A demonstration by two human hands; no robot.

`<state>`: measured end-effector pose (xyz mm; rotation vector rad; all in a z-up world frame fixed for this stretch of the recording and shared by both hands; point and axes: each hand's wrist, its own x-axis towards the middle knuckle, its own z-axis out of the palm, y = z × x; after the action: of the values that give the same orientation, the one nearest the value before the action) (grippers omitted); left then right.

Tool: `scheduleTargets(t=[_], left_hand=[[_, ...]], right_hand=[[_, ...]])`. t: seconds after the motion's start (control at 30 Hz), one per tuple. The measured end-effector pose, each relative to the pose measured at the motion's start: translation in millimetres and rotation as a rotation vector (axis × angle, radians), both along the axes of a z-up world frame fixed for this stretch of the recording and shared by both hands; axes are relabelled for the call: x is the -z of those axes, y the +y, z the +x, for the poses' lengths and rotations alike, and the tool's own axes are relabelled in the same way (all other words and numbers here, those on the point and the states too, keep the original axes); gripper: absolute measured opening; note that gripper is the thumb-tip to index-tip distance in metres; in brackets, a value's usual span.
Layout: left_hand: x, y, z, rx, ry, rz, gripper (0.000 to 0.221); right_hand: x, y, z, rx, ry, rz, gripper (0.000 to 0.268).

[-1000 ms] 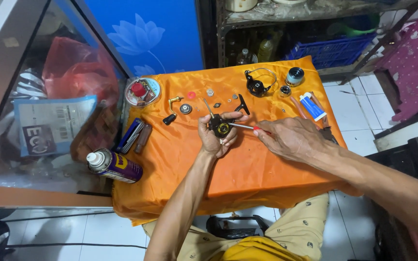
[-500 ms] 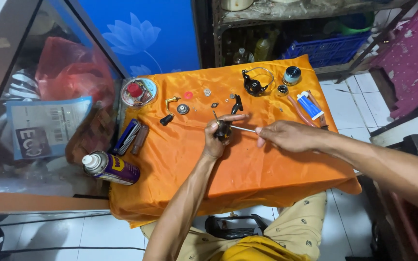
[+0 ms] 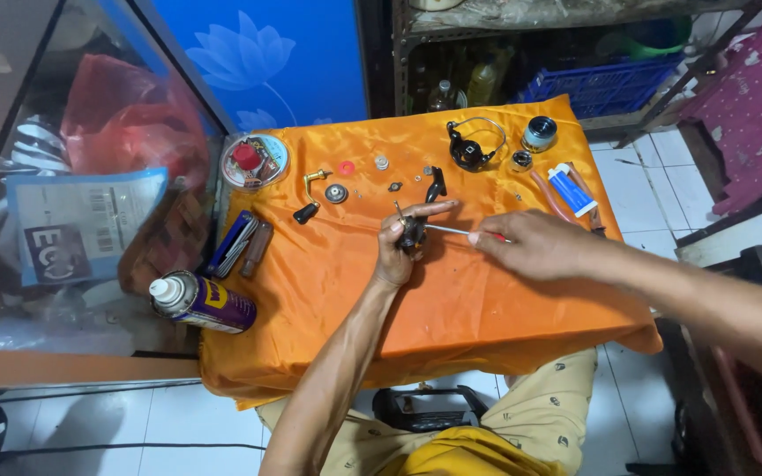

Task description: Installing the main gear and internal components into a fishing reel using a screwdriver.

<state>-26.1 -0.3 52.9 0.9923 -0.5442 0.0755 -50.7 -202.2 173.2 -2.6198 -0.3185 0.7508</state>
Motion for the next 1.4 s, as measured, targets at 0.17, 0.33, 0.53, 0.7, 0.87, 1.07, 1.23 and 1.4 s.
scheduleTargets(t=[0.17,0.33,0.53,0.7,0.87,1.07,1.23,1.4], left_hand=[[35.3,1.3,5.7,0.057,-0.102,0.088,0.065],[35.5,3.3,4.6,0.068,-0.064,0.074,0.065],[5.9,-2.7,-4.6,-0.061,0.053,0.082,0.070],[4.0,-2.2,-5.4,-0.069,0.061,0.072,0.067],[16.0,0.4,-1.1,-0.050,-0.010,0.108,0.068],[28.9,-8.7,-7.1,-0.120,0.082,0.053,0.067],[74.2,-12.6,20.8,-0.067,0.083,0.000,0.065],[81.6,-14.6,29.0,0.123,0.177,-0.189,0.064]], right_hand=[[33.5,-8.6,-0.5,0.310,0.461,0.464,0.044],[35.9,-6.5,11.7,0.073,0.230,0.243,0.041],[39.6,-3.6,8.6,0.096,0.199,0.216,0.043],[20.1,6.7,-1.2,-0.024,-0.070,-0.050,0.043],[22.6,7.9,0.4,-0.098,-0.160,-0.269,0.051],[29.1,7.2,-6.6,-0.237,-0.313,-0.381,0.045],[11.2,12.1,2.3,-0.123,-0.240,-0.253,0.044],[19.1,-10.1,19.7,-0.026,-0.113,-0.012,0.037]])
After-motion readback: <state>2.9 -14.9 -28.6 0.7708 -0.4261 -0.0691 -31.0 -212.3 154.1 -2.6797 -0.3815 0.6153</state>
